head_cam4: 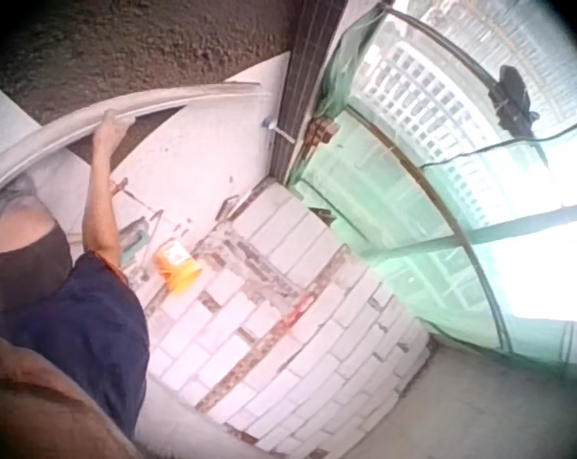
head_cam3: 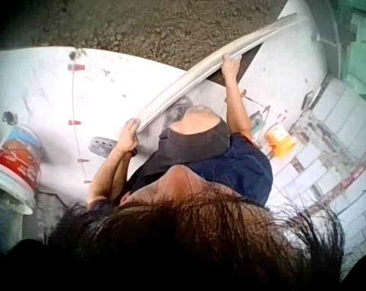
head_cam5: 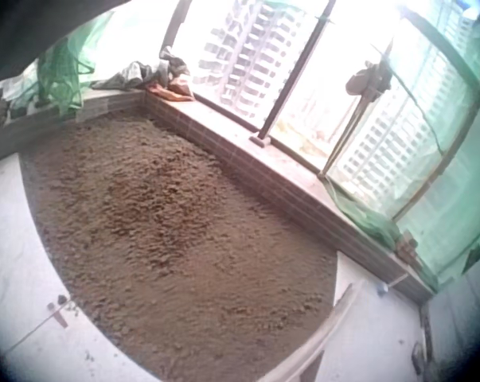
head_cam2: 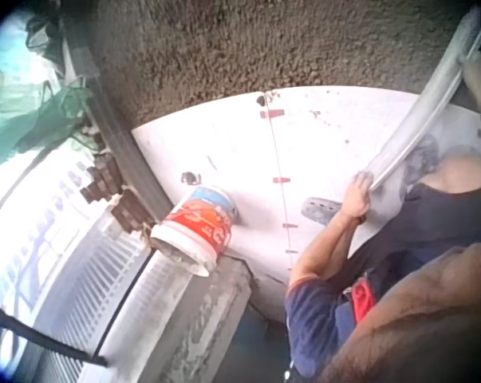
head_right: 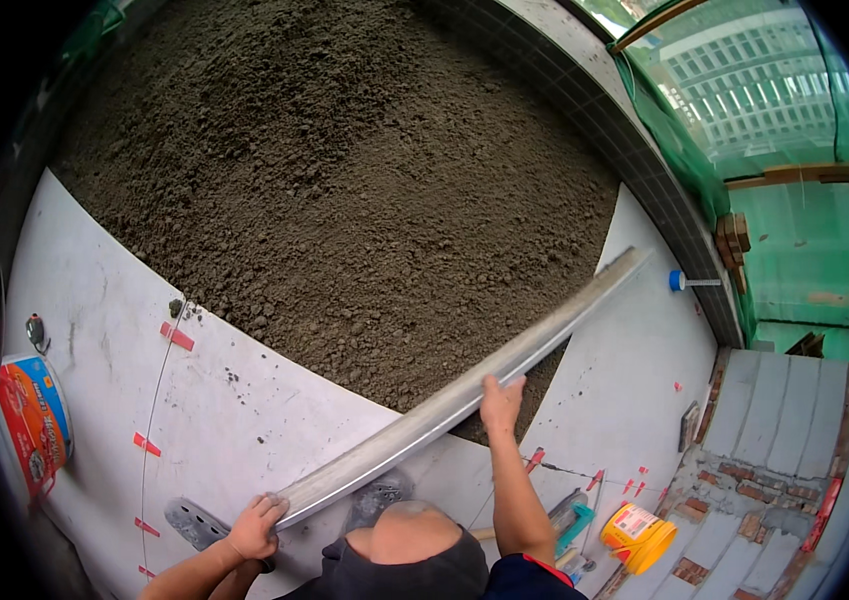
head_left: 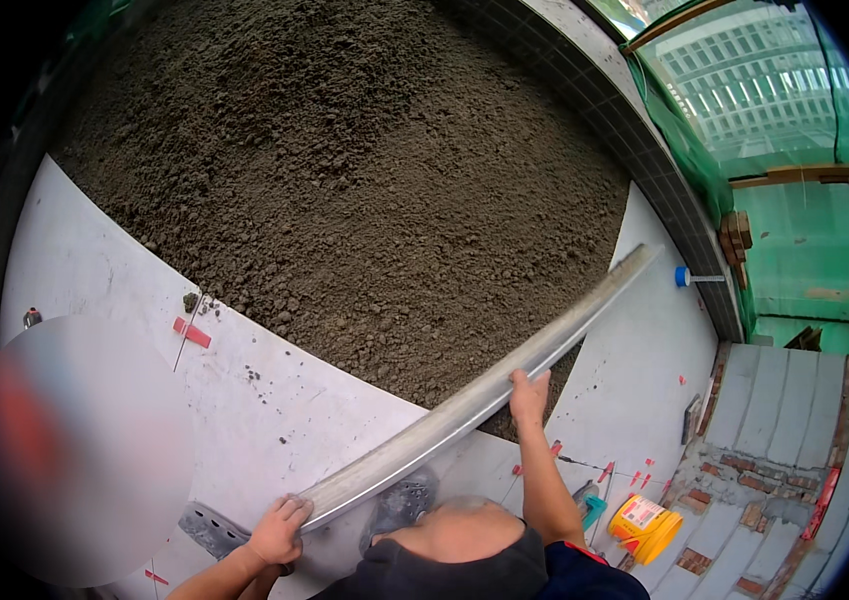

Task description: The person uses a long metal straightedge to level a layer of sand or dry mortar bed on a balcony floor, then uses a notched trowel to spread adhesive over a small section of the leveled surface before placing and aligning plastic tile spacers.

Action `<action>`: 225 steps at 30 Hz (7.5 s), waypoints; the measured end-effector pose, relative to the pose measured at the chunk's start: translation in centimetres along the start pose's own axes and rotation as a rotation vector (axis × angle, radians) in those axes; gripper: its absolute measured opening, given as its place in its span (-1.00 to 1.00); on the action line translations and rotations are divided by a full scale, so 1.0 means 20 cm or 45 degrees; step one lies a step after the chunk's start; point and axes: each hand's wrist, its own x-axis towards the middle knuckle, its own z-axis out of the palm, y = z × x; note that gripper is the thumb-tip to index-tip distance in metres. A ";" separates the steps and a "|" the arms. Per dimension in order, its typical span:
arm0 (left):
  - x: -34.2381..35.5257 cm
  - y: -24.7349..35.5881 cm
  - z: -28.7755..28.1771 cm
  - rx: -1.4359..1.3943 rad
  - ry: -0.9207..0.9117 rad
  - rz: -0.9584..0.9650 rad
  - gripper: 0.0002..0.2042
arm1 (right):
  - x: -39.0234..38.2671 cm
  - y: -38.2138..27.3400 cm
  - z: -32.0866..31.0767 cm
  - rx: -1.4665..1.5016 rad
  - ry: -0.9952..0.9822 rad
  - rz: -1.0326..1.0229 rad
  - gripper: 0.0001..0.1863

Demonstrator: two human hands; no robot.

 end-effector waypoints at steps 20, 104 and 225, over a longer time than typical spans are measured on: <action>-0.21 0.04 0.26 0.073 0.414 -0.510 -0.27 | -0.15 -1.17 1.09 -0.207 -0.699 -0.691 -0.29; -1.88 -1.23 -0.53 0.265 1.437 -1.406 -0.65 | -1.42 -2.08 2.45 0.073 -1.564 0.023 -0.62; -1.78 -1.14 -0.32 -0.045 1.237 -1.390 -0.53 | -1.28 -1.91 2.33 0.064 -1.137 -0.649 -0.39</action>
